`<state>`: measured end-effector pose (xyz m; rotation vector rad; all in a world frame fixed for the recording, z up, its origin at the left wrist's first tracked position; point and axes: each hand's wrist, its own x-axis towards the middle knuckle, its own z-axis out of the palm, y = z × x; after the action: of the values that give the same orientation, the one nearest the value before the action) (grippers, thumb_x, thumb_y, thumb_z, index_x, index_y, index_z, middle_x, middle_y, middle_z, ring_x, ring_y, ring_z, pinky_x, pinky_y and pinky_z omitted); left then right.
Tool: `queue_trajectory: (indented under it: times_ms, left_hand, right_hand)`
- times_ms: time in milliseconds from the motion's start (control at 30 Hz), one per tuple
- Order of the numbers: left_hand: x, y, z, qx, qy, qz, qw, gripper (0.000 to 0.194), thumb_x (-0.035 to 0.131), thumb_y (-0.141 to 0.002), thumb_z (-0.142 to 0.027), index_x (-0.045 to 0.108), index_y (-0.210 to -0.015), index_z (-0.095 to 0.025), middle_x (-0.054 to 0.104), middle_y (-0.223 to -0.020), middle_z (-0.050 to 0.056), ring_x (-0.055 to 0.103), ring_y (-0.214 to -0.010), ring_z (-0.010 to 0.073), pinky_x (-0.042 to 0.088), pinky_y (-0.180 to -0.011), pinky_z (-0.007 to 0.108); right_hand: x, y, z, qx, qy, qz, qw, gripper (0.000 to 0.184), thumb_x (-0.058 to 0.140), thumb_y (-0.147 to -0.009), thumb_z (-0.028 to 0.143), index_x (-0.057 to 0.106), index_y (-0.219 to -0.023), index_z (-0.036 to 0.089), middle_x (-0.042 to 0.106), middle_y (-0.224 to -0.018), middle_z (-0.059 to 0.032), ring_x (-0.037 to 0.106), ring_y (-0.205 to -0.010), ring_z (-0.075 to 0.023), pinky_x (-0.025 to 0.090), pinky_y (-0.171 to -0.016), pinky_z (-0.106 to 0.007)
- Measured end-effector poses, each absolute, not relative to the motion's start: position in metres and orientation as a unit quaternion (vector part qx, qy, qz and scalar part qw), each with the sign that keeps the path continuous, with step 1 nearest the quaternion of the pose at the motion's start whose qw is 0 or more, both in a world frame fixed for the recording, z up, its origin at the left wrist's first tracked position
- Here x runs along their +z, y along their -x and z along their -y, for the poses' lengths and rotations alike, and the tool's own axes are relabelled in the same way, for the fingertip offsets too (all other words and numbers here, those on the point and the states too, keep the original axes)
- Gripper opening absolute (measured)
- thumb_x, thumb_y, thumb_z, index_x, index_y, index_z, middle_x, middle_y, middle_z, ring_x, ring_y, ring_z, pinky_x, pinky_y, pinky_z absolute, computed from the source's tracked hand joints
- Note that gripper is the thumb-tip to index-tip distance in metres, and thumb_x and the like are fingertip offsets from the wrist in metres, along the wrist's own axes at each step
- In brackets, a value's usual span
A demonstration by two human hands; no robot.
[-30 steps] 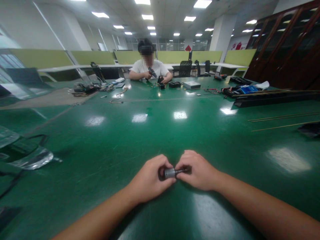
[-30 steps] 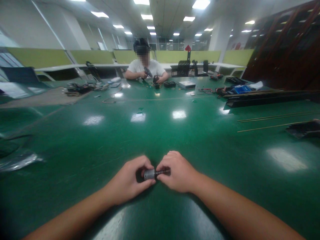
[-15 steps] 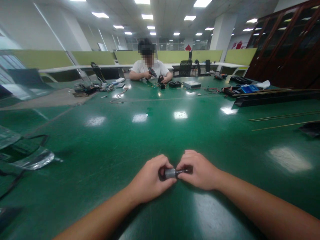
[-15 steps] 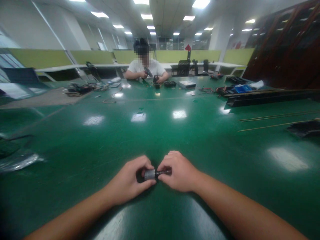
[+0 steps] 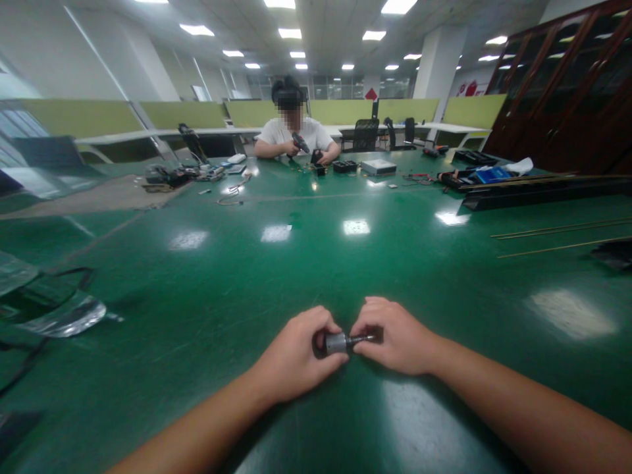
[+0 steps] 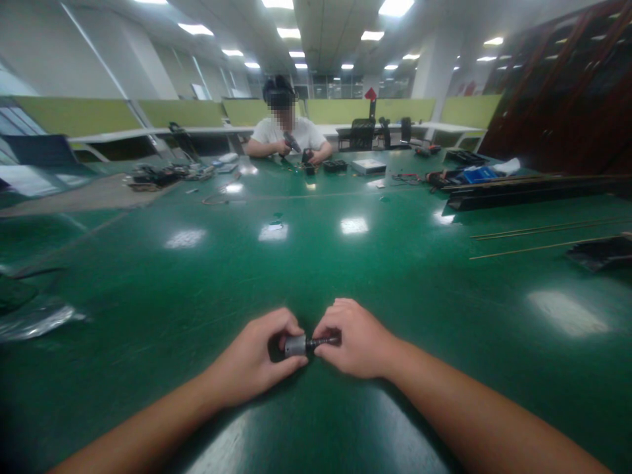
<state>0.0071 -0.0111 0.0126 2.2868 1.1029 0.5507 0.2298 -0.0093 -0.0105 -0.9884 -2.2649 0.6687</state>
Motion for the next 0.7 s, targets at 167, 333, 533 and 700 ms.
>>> queue_trajectory:
  times_ms: [167, 333, 533, 700]
  left_hand:
    - [0.0132, -0.0077, 0.0108, 0.202, -0.847, -0.411, 0.269, 0.019, 0.073, -0.074, -0.019, 0.058, -0.085, -0.018, 0.058, -0.081, 0.000, 0.055, -0.074, 0.0166, 0.039, -0.067, 0.027]
    - [0.0131, -0.0075, 0.0107, 0.199, -0.847, -0.413, 0.270, 0.019, 0.073, -0.074, -0.020, 0.058, -0.085, -0.018, 0.057, -0.080, 0.000, 0.055, -0.073, 0.0164, 0.039, -0.066, 0.027]
    - [0.0124, -0.0071, 0.0107, 0.197, -0.845, -0.416, 0.273, 0.020, 0.073, -0.074, -0.020, 0.058, -0.087, -0.018, 0.058, -0.080, 0.000, 0.055, -0.072, 0.0161, 0.039, -0.065, 0.027]
    - [0.0116, -0.0058, 0.0108, 0.200, -0.844, -0.416, 0.272, 0.020, 0.073, -0.074, -0.021, 0.058, -0.086, -0.018, 0.058, -0.081, 0.000, 0.055, -0.073, 0.0161, 0.040, -0.066, 0.027]
  right_hand:
    - [-0.0115, -0.2315, 0.0093, 0.249, 0.372, 0.846, 0.288, 0.009, 0.073, -0.076, 0.020, 0.071, -0.085, 0.021, 0.069, -0.076, 0.0011, 0.062, -0.079, -0.0170, 0.037, -0.104, -0.043]
    - [-0.0079, -0.2315, 0.0100, 0.252, 0.371, 0.846, 0.288, 0.008, 0.073, -0.075, 0.017, 0.071, -0.083, 0.020, 0.070, -0.076, 0.0007, 0.062, -0.079, -0.0176, 0.037, -0.104, -0.043]
    - [-0.0069, -0.2324, 0.0094, 0.257, 0.372, 0.845, 0.286, 0.009, 0.073, -0.075, 0.016, 0.071, -0.083, 0.019, 0.070, -0.076, 0.0000, 0.062, -0.078, -0.0175, 0.038, -0.103, -0.044]
    - [-0.0070, -0.2339, 0.0085, 0.257, 0.380, 0.843, 0.280, 0.009, 0.073, -0.074, 0.016, 0.071, -0.083, 0.019, 0.069, -0.075, 0.0001, 0.062, -0.078, -0.0176, 0.038, -0.103, -0.044]
